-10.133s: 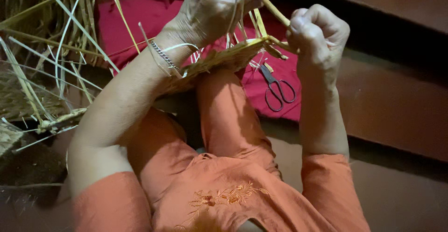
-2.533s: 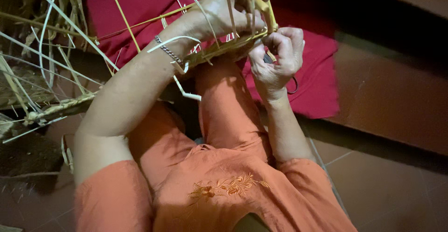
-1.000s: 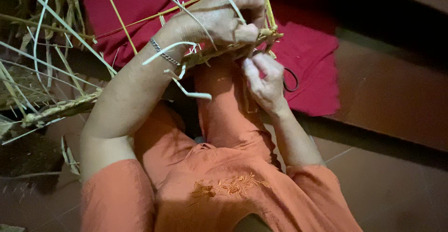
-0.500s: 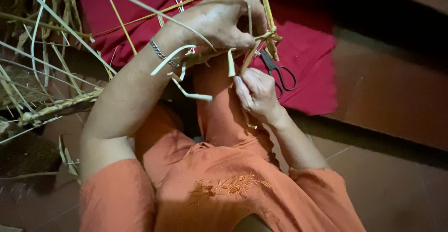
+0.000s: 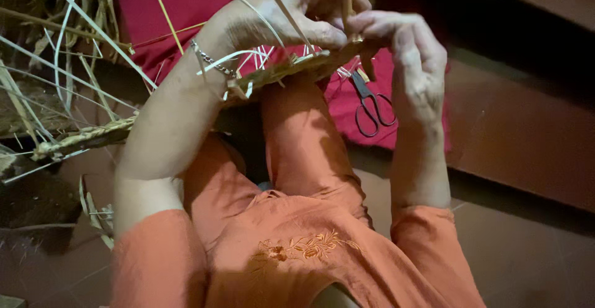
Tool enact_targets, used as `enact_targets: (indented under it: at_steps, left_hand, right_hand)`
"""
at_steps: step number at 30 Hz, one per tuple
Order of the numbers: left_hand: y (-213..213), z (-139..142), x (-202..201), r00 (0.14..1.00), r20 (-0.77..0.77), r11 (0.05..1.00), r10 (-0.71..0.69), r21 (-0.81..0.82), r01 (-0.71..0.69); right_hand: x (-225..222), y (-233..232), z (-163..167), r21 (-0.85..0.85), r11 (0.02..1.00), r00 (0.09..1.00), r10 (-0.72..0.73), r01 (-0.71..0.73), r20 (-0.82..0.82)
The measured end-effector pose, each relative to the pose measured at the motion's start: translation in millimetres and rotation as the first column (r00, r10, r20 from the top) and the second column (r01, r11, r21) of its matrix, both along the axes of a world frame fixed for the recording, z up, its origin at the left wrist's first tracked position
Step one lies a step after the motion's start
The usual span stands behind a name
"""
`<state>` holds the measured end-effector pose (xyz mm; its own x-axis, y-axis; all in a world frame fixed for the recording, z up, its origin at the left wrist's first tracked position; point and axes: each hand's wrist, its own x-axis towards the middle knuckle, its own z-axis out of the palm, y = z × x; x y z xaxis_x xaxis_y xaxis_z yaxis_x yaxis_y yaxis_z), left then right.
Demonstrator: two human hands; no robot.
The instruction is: The person weaves a basket using dried palm leaves. They interlace the leaves through a pre-formed frame, occasionally trimming excess material with scissors. The basket gradually takes shape as the weaving progresses.
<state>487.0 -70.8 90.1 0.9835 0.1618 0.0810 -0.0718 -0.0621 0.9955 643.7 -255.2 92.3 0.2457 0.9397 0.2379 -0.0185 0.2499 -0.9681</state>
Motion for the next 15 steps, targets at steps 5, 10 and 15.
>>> enact_targets:
  at_steps: [5,10,15]
  left_hand:
    - [-3,-1,3,0.997,-0.07,0.994,0.017,-0.107,-0.024]
    - [-1,-7,0,0.985,-0.105,0.975,0.134,-0.165,-0.151]
    - [1,-19,5,0.845,-0.091,0.816,0.527,0.333,-0.473]
  right_hand:
    - [2,-2,2,-0.093,0.995,0.998,0.03,-0.035,-0.061]
    - [-5,-16,-26,-0.001,0.98,0.978,-0.199,0.199,-0.054]
    - [-28,-33,-57,-0.027,0.967,0.957,-0.248,0.254,0.149]
